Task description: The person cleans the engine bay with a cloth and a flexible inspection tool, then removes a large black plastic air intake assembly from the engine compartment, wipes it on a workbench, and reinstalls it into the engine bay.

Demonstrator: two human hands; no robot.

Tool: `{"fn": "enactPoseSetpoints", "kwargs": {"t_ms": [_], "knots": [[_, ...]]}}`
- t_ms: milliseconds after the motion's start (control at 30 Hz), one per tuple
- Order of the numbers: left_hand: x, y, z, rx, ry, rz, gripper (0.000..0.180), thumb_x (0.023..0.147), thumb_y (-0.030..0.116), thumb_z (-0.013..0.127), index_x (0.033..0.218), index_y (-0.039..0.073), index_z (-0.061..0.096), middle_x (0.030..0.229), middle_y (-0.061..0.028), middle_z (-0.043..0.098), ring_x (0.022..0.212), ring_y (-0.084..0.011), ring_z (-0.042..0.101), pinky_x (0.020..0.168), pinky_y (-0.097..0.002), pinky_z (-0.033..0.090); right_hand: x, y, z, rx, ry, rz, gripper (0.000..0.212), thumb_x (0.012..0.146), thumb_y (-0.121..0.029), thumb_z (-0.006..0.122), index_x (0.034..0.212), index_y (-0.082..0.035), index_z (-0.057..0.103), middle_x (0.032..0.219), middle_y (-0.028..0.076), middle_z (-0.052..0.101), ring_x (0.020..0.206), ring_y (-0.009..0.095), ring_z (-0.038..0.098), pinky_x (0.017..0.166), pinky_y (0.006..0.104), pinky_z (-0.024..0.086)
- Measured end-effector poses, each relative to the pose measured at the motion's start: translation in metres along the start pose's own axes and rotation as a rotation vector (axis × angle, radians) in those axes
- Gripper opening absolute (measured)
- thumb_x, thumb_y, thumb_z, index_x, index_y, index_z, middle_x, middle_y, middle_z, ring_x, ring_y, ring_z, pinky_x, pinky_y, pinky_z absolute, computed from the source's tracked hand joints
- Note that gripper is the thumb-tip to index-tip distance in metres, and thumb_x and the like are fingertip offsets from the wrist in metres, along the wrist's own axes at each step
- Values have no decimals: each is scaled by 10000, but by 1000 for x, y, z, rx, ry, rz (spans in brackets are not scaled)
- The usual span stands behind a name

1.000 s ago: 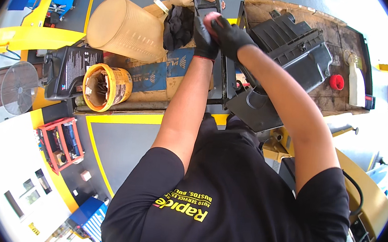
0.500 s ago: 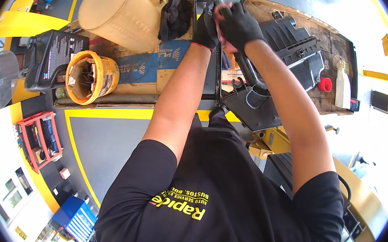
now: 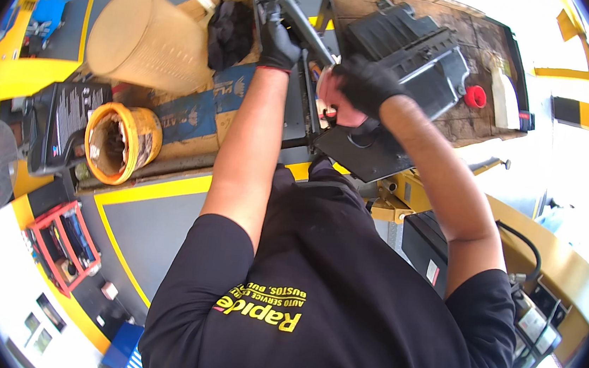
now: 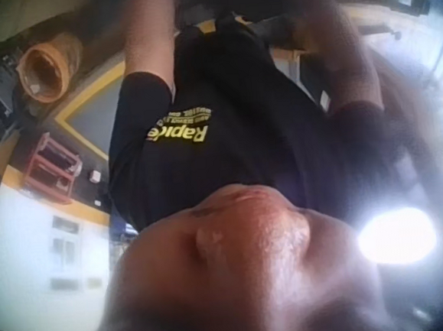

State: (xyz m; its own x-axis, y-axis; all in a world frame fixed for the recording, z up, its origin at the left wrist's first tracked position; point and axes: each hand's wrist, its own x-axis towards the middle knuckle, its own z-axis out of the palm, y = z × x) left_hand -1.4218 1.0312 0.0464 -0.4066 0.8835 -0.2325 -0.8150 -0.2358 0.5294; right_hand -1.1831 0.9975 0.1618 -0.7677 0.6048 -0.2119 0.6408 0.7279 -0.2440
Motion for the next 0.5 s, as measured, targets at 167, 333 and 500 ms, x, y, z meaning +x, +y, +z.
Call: {"fn": "enactPoseSetpoints", "kwargs": {"t_ms": [167,333,500], "knots": [[3,11,-22,123,-31,-40,522,1008,623,625,1256,165,665,1038,-68,684,946,-244,692,812,-441,619,-45,26,-73,-26,-481,-50,303,950,-234,648,1236,-170,726,1164,157,749,1058,369,742,922,460,591],[-18,42,-9,885,52,103,428,1119,417,535,1302,49,656,1086,-63,733,911,-242,699,799,-402,562,-150,152,-111,239,294,352,357,975,-68,633,1315,-137,717,1157,128,770,1080,294,742,964,391,572],[-93,36,38,1967,-796,827,672,850,318,774,1435,61,567,1518,-169,517,1402,-412,462,1155,-588,372,-169,171,-3,116,482,241,361,932,-94,698,1277,-189,748,1325,133,677,1163,345,682,1022,423,549]]}}
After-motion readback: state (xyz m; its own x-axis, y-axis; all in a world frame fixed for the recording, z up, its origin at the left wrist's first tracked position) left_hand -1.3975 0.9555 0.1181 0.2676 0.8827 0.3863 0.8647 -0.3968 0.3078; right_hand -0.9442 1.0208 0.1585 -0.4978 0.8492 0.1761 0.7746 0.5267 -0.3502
